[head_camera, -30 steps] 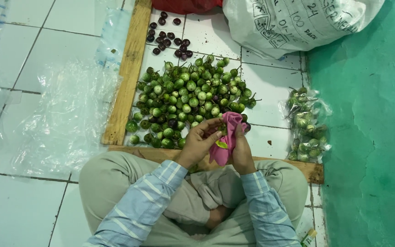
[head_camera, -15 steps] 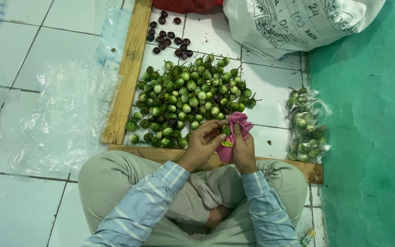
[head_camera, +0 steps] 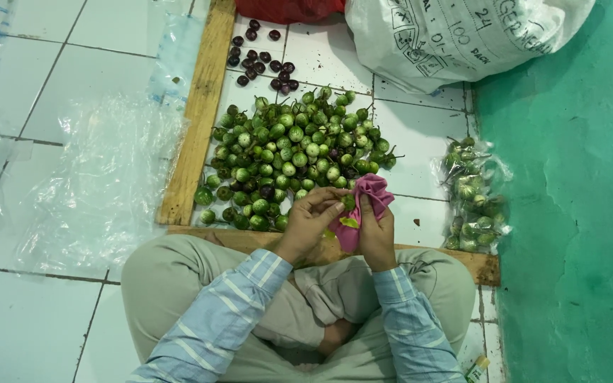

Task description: Cleaning small green vegetables with a cloth and packing them into plastic bags

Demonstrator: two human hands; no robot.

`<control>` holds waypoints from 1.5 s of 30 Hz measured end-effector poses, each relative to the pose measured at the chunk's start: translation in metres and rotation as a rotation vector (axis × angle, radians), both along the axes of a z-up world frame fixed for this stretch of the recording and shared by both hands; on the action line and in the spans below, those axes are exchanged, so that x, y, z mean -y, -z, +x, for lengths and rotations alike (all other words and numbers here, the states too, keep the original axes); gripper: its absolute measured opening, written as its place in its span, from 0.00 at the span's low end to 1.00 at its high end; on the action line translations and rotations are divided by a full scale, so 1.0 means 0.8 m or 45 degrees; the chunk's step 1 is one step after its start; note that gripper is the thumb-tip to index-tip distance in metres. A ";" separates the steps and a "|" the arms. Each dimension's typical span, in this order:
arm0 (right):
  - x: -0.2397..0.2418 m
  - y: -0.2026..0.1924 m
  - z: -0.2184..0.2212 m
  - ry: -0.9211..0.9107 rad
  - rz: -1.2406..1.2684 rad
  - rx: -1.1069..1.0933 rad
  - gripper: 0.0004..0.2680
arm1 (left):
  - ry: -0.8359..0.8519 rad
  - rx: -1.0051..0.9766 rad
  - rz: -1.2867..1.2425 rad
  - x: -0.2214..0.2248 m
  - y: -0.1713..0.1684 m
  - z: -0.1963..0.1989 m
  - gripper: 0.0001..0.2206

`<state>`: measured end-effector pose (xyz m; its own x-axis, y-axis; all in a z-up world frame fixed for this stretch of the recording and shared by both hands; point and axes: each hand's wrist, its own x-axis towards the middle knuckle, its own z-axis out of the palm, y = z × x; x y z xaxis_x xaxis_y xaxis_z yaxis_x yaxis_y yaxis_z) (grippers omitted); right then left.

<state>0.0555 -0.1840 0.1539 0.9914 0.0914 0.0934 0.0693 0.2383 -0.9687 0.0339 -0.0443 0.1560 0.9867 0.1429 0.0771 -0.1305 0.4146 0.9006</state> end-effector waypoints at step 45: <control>-0.011 -0.046 -0.011 0.107 -0.358 0.145 0.04 | -0.099 -0.232 0.430 -0.029 -0.036 0.000 0.08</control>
<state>0.0471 -0.1750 0.1908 0.9812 0.0475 0.1871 0.1894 -0.0490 -0.9807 0.0342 -0.0209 0.1848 0.9757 0.2148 -0.0429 0.0249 0.0859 0.9960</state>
